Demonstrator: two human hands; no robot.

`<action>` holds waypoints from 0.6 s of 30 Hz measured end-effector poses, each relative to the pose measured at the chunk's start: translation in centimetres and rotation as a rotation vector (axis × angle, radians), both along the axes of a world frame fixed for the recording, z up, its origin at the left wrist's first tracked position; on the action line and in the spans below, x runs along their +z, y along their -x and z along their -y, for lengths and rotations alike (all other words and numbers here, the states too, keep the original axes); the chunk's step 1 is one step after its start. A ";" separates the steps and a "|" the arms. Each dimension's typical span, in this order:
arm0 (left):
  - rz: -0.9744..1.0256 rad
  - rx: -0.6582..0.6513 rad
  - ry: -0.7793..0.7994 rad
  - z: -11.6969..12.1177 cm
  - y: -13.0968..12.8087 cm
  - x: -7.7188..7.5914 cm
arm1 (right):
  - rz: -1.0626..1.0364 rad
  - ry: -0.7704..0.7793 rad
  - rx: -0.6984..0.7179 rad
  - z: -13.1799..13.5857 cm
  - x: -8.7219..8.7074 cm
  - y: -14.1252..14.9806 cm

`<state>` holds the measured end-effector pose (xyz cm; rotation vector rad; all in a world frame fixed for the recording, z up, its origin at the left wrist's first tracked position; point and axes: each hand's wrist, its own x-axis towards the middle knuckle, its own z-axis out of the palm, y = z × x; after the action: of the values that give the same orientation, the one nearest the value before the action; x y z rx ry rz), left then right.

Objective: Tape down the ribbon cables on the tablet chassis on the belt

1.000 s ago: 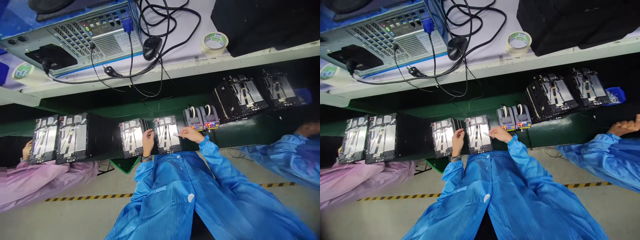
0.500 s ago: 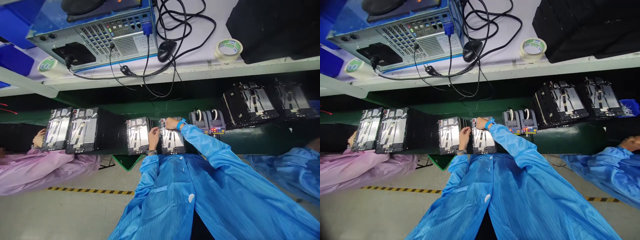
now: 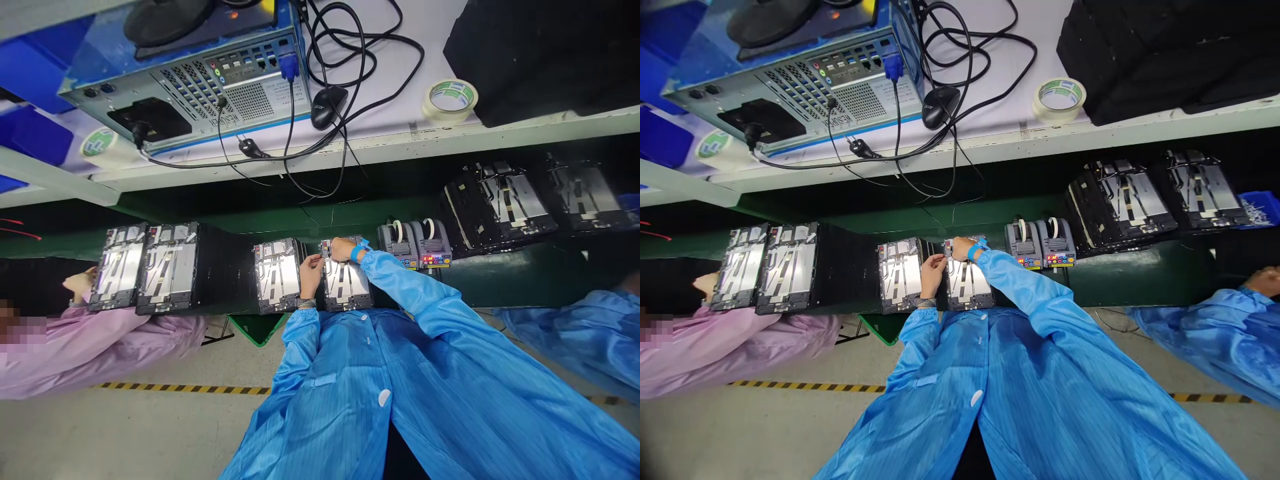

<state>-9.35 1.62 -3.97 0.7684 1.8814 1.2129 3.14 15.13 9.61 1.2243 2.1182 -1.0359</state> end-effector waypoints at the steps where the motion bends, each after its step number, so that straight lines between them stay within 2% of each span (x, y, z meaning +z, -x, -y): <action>1: 0.001 -0.003 -0.003 0.0 0.1 -0.1 | -0.001 0.000 0.001 0.0 0.2 0.0; 4: 0.000 -0.019 -0.004 -0.2 0.4 -0.2 | -0.002 0.000 0.007 0.1 0.3 0.1; 8: -0.046 -0.074 0.060 -0.6 0.9 0.2 | -0.008 -0.015 0.013 0.0 -0.3 0.1; 14: -0.282 -0.208 0.164 -1.2 1.4 1.8 | -0.032 -0.067 0.034 -0.1 -2.2 0.1; 18: -0.338 -0.247 0.211 -1.6 1.2 3.0 | -0.037 -0.072 0.036 -0.3 -3.3 0.1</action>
<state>-10.53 3.24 -1.01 1.1026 2.0677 0.7517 3.08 15.44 6.32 1.2041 2.2148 -0.9813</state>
